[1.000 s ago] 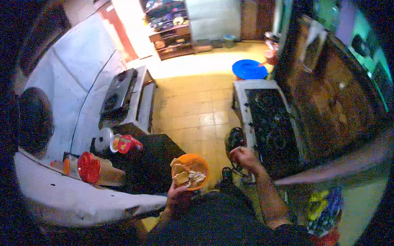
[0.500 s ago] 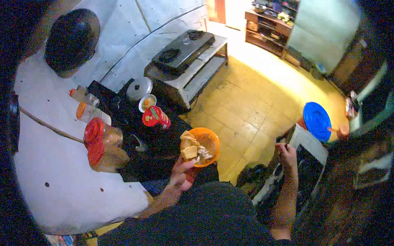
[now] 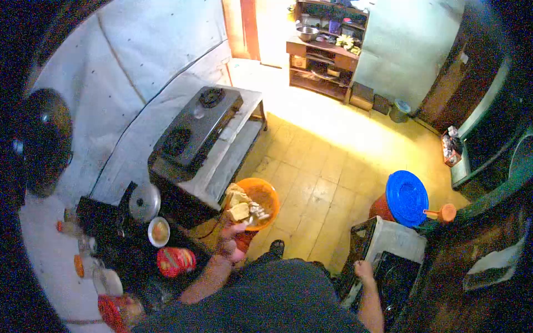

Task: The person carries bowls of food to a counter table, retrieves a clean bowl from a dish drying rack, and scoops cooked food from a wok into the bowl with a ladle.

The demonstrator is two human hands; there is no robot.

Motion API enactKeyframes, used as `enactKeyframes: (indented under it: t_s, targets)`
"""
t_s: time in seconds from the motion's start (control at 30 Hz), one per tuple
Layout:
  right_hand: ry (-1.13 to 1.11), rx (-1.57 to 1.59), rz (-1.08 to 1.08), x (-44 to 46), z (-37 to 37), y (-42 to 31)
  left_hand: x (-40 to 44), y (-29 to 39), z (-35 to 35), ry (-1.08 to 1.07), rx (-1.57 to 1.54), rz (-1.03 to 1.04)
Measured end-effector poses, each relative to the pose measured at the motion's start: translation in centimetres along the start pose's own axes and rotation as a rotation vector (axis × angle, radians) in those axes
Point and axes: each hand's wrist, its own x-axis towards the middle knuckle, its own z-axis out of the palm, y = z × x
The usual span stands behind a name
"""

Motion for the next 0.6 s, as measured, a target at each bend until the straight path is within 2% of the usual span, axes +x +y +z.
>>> enactKeyframes:
  t_s: [0.07,0.13,0.17,0.23,0.27,0.4,0.47,0.5,0.53,0.57,0.6]
  targets:
    - [0.062,0.000,-0.022,1.2,0.6,-0.2,5.0,1.8,2.2,-0.051,0.005,-0.024]
    - [-0.022,0.308,-0.031,5.4,1.7,0.0,9.6,3.0,3.9,-0.049,0.023,0.002]
    - [-0.026,0.309,-0.029,7.0,3.3,0.8,11.8,3.5,4.7,-0.052,0.041,0.029]
    - [-0.218,0.293,0.224,9.8,5.3,1.2,16.1,4.3,6.2,-0.026,0.088,0.030]
    - [-0.332,0.282,0.217,11.9,4.6,1.2,18.0,4.2,6.5,-0.048,0.074,0.031]
    - [-0.467,0.363,0.236,22.5,-0.4,-1.9,25.5,3.0,7.3,-0.010,0.102,0.104]
    - [-0.187,0.234,-0.013,32.2,0.6,0.4,29.3,2.1,8.6,0.008,0.112,0.121]
    - [-0.064,0.077,-0.158,34.9,-4.1,-3.2,31.2,1.5,9.0,0.009,0.084,0.136]
    - [0.210,0.157,-0.335,40.0,-5.0,-4.1,33.1,1.0,9.7,0.010,0.057,0.152]
    - [0.015,0.270,-0.181,44.5,-8.8,-5.9,35.0,0.5,10.8,0.013,0.055,0.153]
    - [0.138,0.297,-0.148,49.7,-10.9,-7.6,36.8,0.0,11.8,0.045,0.072,0.166]
